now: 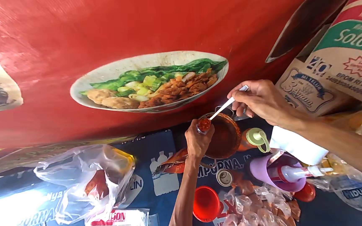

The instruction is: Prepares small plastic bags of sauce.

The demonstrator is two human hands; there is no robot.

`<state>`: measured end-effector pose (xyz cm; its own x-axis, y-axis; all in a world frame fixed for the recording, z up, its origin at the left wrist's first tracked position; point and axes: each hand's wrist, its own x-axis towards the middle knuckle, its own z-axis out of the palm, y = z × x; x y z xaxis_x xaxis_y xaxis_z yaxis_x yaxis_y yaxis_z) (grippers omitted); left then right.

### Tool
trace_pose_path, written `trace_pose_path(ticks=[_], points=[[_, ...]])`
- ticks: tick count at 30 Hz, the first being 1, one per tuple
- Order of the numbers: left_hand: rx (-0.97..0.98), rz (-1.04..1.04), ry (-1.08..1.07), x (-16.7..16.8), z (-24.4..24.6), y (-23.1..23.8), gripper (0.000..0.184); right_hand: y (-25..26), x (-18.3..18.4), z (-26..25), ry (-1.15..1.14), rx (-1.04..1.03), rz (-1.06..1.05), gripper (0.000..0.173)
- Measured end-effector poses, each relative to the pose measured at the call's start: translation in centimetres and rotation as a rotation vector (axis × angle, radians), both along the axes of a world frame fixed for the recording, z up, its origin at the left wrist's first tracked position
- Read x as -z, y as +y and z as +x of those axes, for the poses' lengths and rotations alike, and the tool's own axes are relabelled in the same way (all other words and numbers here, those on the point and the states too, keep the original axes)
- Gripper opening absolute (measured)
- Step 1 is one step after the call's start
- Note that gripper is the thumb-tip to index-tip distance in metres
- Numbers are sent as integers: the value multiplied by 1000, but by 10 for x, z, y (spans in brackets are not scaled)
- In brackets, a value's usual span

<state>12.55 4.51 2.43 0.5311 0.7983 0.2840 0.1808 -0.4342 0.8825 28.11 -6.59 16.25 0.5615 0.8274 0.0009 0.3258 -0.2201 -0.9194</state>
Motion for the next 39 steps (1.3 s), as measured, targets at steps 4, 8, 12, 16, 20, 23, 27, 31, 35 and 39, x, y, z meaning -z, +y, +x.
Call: trace_pose_path(ticks=[4, 8, 12, 16, 20, 23, 27, 31, 35, 39], points=[[14, -20, -28, 0, 3, 0, 27, -2, -3, -11, -199, -45, 51, 17], [53, -89, -84, 0, 5, 0, 24, -8, 7, -10, -545, -236, 230, 21], [105, -186, -153, 1, 4, 2, 23, -13, 9, -1, -919, -496, 502, 22], [138, -244, -194, 1, 3, 1, 20, -17, 9, 1, -970, -537, 560, 21], [139, -281, -191, 1, -2, 1, 25, -24, 3, -7, -694, -236, 292, 23], [130, -300, -205, 0, -9, 0, 25, -22, -10, -3, -248, -41, 118, 19], [93, -300, -197, -4, -34, -2, 20, -30, -18, 2, 126, 114, 32, 20], [49, -273, -248, -14, -83, -10, 22, -64, -8, -14, 155, 124, 22, 22], [-48, -186, -305, -13, -153, -30, 26, -111, 33, -80, 51, -46, -7, 20], [-228, -150, -244, 4, -217, -63, 22, -146, 110, -150, -14, -167, -85, 28]])
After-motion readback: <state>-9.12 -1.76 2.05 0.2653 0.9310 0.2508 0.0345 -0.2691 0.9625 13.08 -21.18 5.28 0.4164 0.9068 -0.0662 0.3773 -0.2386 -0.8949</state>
